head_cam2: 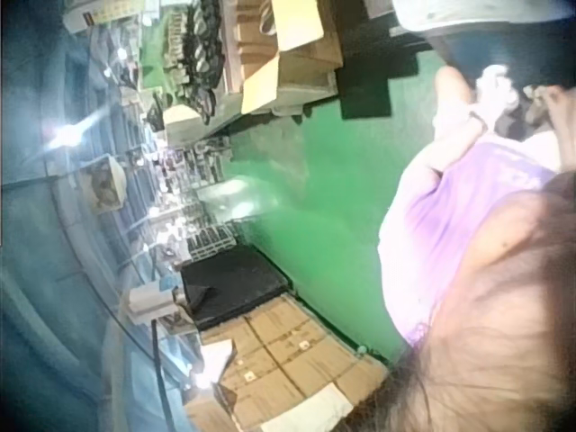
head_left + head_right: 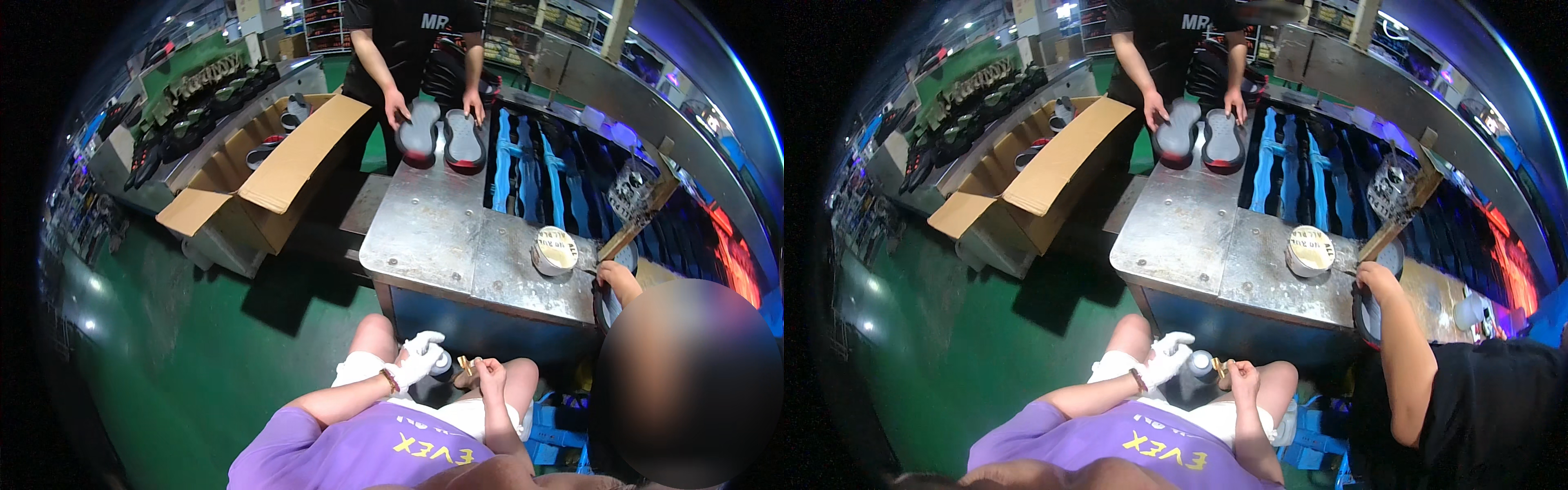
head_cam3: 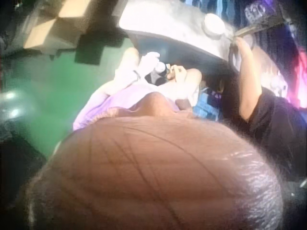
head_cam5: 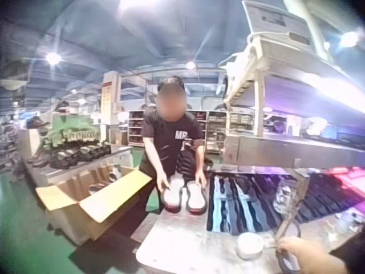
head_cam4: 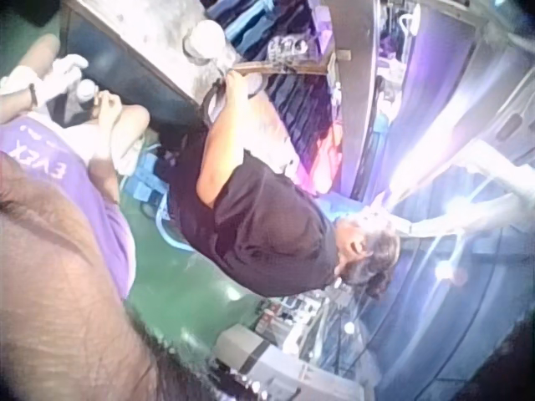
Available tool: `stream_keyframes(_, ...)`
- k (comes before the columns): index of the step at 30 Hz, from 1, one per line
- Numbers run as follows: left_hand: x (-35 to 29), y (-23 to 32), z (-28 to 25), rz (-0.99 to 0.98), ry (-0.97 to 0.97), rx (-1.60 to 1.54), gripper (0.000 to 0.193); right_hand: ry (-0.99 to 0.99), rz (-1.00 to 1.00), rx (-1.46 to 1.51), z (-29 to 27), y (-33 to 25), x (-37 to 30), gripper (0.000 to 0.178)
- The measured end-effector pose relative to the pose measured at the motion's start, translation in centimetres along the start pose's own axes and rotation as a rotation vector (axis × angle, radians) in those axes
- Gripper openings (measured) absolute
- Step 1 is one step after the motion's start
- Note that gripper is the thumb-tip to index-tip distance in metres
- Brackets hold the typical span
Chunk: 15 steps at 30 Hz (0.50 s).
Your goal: The person applies glue to the sole of a shoe using a small brush. They repeatedly dip the brush into a container and spread the adhesive along the edges of the sole, then place the shoe on a metal table.
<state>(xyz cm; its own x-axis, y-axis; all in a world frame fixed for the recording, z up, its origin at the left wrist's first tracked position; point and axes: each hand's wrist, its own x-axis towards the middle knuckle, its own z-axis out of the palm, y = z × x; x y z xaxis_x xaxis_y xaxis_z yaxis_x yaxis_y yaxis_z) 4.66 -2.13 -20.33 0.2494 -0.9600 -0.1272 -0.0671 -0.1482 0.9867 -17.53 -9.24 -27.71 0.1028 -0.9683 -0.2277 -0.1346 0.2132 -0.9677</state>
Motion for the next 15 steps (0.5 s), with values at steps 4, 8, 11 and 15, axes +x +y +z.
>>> stream_keyframes(4,2.4,4.3,-0.7,0.392,0.076,0.193,0.035,-0.016,0.037,0.045,0.3,-0.4,-0.2,0.019)
stream_keyframes(8,5.2,9.6,-1.1,0.632,0.125,0.321,0.04,-0.026,0.025,0.116,0.5,0.0,-0.2,0.026)
stream_keyframes(11,8.7,13.2,-1.3,0.919,0.218,0.584,0.05,-0.009,0.034,0.027,0.1,0.8,0.0,0.027)
stream_keyframes(15,12.6,17.8,-1.2,0.833,0.397,1.004,0.061,-0.003,0.042,0.002,-0.4,0.5,0.2,0.022)
